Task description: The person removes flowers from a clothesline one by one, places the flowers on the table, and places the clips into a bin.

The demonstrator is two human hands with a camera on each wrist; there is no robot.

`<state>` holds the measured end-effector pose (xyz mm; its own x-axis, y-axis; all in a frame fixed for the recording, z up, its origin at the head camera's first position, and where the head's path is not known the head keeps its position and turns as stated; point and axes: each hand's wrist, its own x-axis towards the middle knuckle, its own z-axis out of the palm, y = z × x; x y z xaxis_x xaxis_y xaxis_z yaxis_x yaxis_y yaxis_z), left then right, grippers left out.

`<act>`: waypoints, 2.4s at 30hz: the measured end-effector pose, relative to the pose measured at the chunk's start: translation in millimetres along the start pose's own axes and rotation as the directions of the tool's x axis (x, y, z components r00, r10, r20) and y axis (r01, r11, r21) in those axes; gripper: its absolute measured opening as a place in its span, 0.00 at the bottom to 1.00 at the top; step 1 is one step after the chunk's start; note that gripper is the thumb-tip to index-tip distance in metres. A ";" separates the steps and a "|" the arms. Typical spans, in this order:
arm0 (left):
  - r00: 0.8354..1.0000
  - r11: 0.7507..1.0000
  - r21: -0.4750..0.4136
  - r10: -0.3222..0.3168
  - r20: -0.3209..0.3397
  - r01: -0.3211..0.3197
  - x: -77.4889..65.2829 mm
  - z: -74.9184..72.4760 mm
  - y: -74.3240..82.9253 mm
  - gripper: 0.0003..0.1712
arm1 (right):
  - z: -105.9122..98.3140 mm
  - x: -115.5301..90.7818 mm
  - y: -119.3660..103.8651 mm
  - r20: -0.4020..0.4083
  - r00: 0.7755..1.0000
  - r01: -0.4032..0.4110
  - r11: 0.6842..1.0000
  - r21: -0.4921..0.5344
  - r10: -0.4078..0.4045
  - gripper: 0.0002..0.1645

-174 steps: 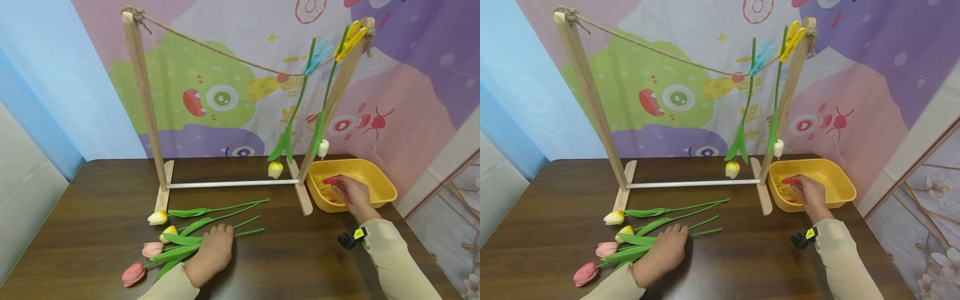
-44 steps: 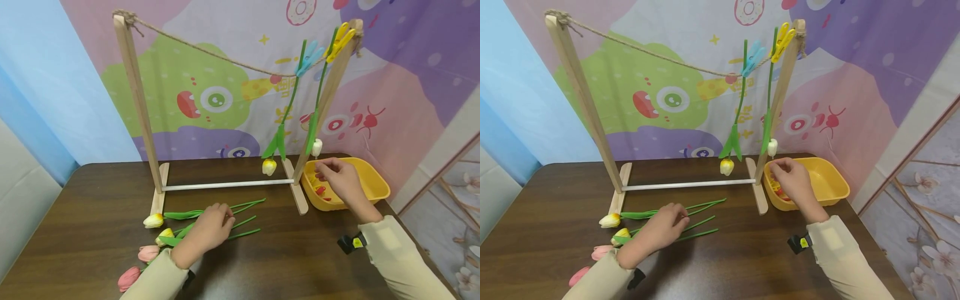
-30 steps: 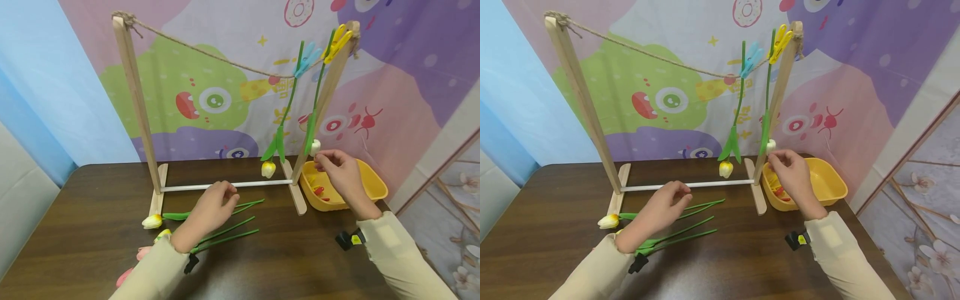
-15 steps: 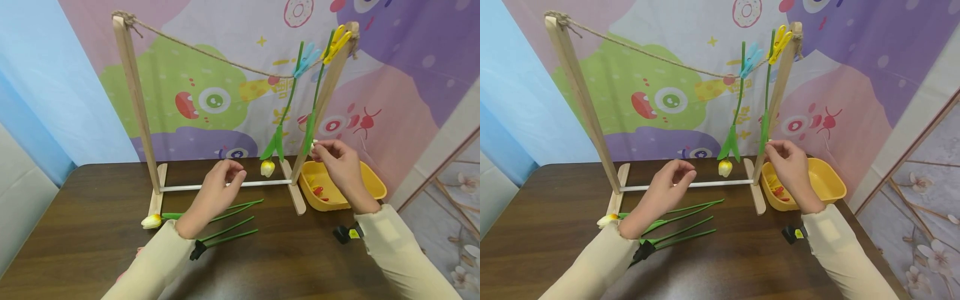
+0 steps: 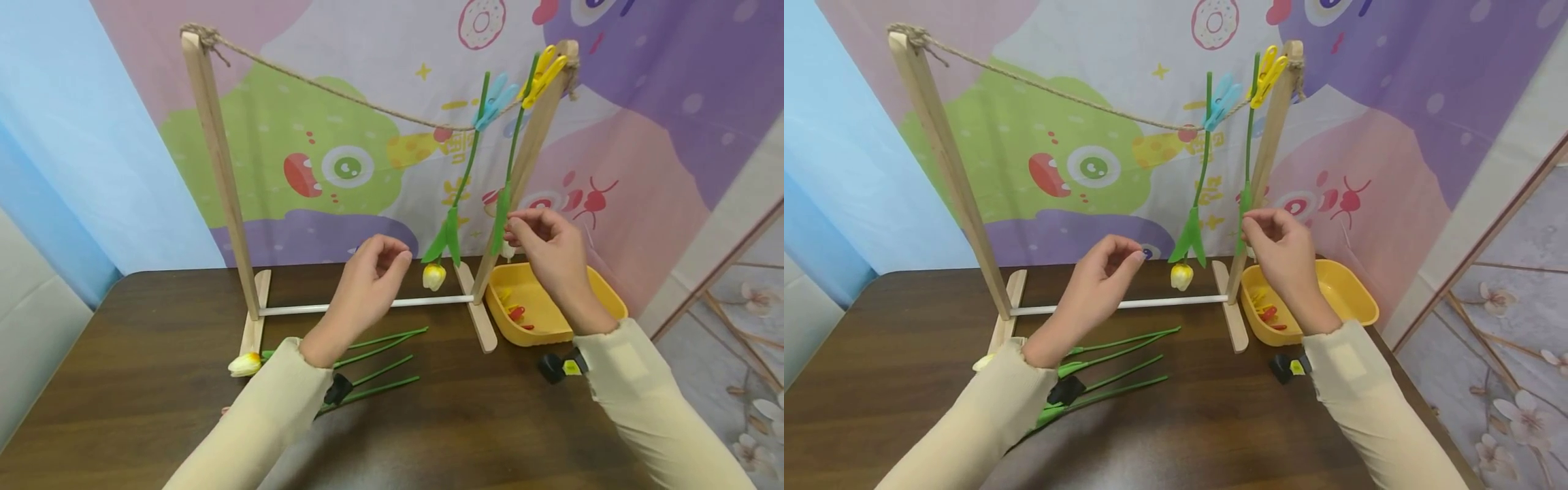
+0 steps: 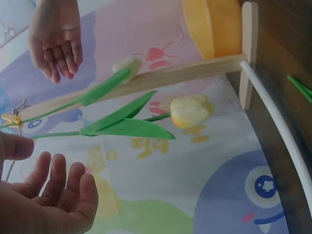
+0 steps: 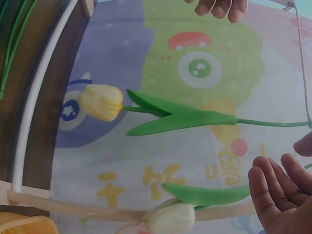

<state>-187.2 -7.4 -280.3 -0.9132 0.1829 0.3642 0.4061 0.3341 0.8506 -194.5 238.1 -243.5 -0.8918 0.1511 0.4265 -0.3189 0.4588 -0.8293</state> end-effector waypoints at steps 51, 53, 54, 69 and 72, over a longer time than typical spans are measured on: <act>0.995 0.976 -0.200 0.085 -0.044 -0.092 67.3 18.6 54.3 0.13 | 1.5 52.8 -79.3 -0.212 0.959 0.255 0.893 0.371 -0.186 0.06; 0.995 0.975 -0.200 0.090 -0.038 -0.096 68.6 19.5 56.7 0.13 | 1.1 56.2 -83.8 -0.218 0.957 0.264 0.886 0.381 -0.191 0.06; 0.995 0.975 -0.201 0.093 -0.037 -0.099 69.5 19.9 57.6 0.13 | 1.0 57.8 -86.0 -0.222 0.956 0.269 0.882 0.386 -0.194 0.06; 0.996 0.979 -0.182 0.089 -0.027 -0.092 76.0 25.6 62.8 0.12 | -0.4 66.5 -105.9 -0.193 0.962 0.252 0.896 0.367 -0.192 0.06; 0.996 0.981 -0.174 0.085 -0.026 -0.088 78.1 27.9 64.0 0.12 | -0.6 67.6 -107.9 -0.179 0.965 0.242 0.913 0.329 -0.191 0.07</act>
<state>-231.6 54.0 -208.0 -0.8759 0.1863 0.4451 0.4731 0.1503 0.8681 -220.2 199.4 -124.9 -0.7423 0.2150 0.6347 -0.6122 0.1676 -0.7728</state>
